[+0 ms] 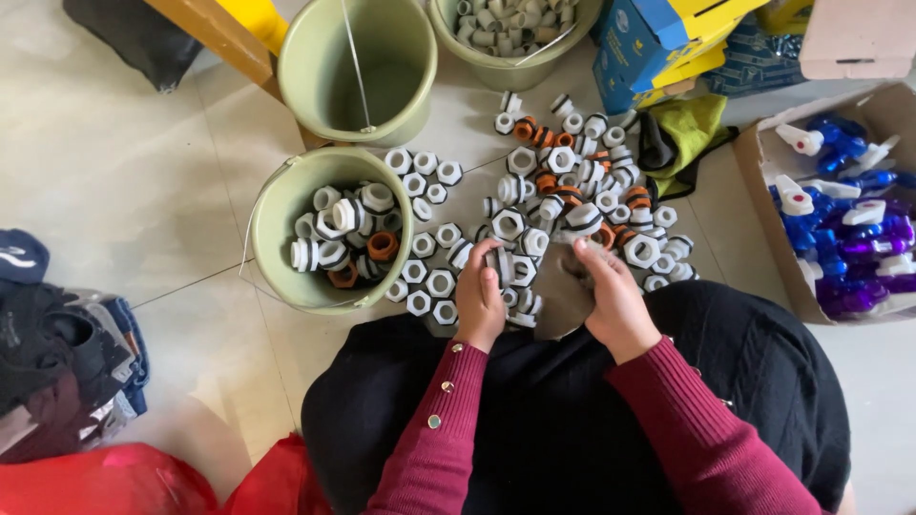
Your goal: The person sits on the floor and assembles white plastic hexagonal parts with orange rings by hand. They pick up the components, fit them together, and place the assembled units into a green bucket.
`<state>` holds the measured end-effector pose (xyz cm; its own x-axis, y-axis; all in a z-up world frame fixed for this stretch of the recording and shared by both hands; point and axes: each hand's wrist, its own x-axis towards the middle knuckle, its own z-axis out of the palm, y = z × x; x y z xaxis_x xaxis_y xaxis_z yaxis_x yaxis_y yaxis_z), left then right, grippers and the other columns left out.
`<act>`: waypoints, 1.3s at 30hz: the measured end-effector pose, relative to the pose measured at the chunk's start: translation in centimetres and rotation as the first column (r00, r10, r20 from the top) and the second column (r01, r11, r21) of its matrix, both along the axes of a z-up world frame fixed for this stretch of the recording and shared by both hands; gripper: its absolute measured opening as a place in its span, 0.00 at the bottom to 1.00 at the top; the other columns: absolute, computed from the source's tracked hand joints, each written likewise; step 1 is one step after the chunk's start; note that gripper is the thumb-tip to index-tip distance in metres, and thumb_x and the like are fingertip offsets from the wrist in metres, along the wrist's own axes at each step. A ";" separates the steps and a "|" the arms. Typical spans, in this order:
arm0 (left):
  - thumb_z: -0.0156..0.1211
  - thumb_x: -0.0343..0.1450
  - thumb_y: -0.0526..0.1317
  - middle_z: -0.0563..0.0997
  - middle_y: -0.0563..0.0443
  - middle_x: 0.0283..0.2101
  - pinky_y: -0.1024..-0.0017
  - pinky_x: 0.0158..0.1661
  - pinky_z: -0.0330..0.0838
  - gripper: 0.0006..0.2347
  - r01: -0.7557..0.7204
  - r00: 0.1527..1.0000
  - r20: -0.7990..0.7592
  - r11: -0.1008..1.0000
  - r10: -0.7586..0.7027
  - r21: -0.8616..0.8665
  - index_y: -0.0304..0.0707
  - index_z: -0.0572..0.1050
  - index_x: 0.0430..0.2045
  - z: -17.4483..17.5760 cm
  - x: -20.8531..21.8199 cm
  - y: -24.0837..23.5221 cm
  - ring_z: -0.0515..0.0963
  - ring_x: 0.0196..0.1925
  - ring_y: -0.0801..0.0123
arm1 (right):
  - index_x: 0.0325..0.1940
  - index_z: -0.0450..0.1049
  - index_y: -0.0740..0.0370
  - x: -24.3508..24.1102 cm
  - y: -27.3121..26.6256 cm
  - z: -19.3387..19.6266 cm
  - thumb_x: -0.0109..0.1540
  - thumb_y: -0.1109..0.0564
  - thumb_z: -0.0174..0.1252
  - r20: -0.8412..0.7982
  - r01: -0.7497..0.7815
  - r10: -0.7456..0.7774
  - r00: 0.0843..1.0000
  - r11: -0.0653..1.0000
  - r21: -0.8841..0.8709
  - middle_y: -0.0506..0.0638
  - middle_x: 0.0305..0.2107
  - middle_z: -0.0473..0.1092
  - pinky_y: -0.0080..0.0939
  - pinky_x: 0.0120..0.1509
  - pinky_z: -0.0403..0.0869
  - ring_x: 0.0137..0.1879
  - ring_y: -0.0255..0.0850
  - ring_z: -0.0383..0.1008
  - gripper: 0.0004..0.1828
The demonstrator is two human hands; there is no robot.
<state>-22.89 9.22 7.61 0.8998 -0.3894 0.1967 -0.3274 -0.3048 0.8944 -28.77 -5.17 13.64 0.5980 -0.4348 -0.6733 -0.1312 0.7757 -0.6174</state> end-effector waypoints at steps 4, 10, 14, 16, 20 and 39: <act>0.19 0.69 0.52 0.73 0.43 0.30 0.62 0.34 0.67 0.21 0.030 0.999 0.015 0.999 -0.030 0.032 0.44 0.65 0.39 2.5 0.3 -0.6 0.73 0.31 0.48 | 0.40 0.72 0.60 -0.2 1.1 0.7 0.52 0.54 0.59 0.012 -0.199 0.256 0.967 0.779 -0.595 0.48 0.27 0.69 0.36 0.38 0.70 0.34 0.34 0.67 0.14; 0.29 0.68 0.52 0.73 0.48 0.22 0.65 0.29 0.68 0.15 0.028 0.975 0.208 0.971 -0.079 0.238 0.49 0.66 0.34 0.9 0.4 -0.4 0.74 0.24 0.56 | 0.36 0.72 0.42 -0.2 2.1 -0.3 0.53 0.53 0.58 -0.266 -0.261 0.340 0.902 -0.061 -0.964 0.39 0.24 0.62 0.35 0.26 0.67 0.24 0.40 0.67 0.08; 0.29 0.66 0.55 0.73 0.49 0.21 0.68 0.29 0.69 0.19 0.051 0.880 0.441 0.957 -0.179 0.287 0.44 0.67 0.33 -1.9 0.6 -0.3 0.74 0.22 0.59 | 0.35 0.71 0.51 0.2 1.2 0.2 0.56 0.55 0.54 -0.282 -0.334 0.349 0.894 0.095 -0.938 0.46 0.25 0.67 0.41 0.30 0.70 0.29 0.46 0.71 0.04; 0.32 0.65 0.55 0.72 0.46 0.20 0.67 0.29 0.69 0.20 0.080 0.844 0.491 0.957 -0.214 0.280 0.41 0.68 0.33 -2.9 0.4 -0.4 0.74 0.21 0.57 | 0.36 0.71 0.57 0.3 1.1 0.8 0.58 0.57 0.52 -0.290 -0.371 0.382 0.878 0.158 -0.915 0.51 0.27 0.68 0.46 0.31 0.71 0.31 0.51 0.71 0.05; 0.33 0.66 0.55 0.73 0.44 0.21 0.68 0.31 0.69 0.21 0.103 0.896 0.399 0.966 -0.193 0.237 0.39 0.68 0.34 -0.8 0.6 -0.2 0.75 0.24 0.56 | 0.38 0.70 0.61 0.1 1.4 1.3 0.59 0.59 0.51 -0.191 -0.308 0.425 0.885 0.225 -0.925 0.56 0.28 0.68 0.51 0.33 0.71 0.34 0.56 0.71 0.06; 0.36 0.62 0.64 0.75 0.47 0.31 0.65 0.40 0.69 0.29 0.168 0.843 0.462 0.950 -0.276 0.262 0.39 0.67 0.42 -1.4 0.4 0.0 0.76 0.31 0.60 | 0.36 0.71 0.61 0.3 0.7 1.4 0.58 0.57 0.50 -0.254 -0.417 0.414 0.874 0.370 -0.831 0.59 0.25 0.70 0.50 0.33 0.70 0.32 0.54 0.71 0.07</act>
<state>-22.48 9.24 6.22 0.5921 -0.6470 0.4805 -0.7847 -0.3272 0.5265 -28.42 -4.42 15.04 0.8723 -0.4729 -0.1245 -0.2833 -0.2811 -0.9169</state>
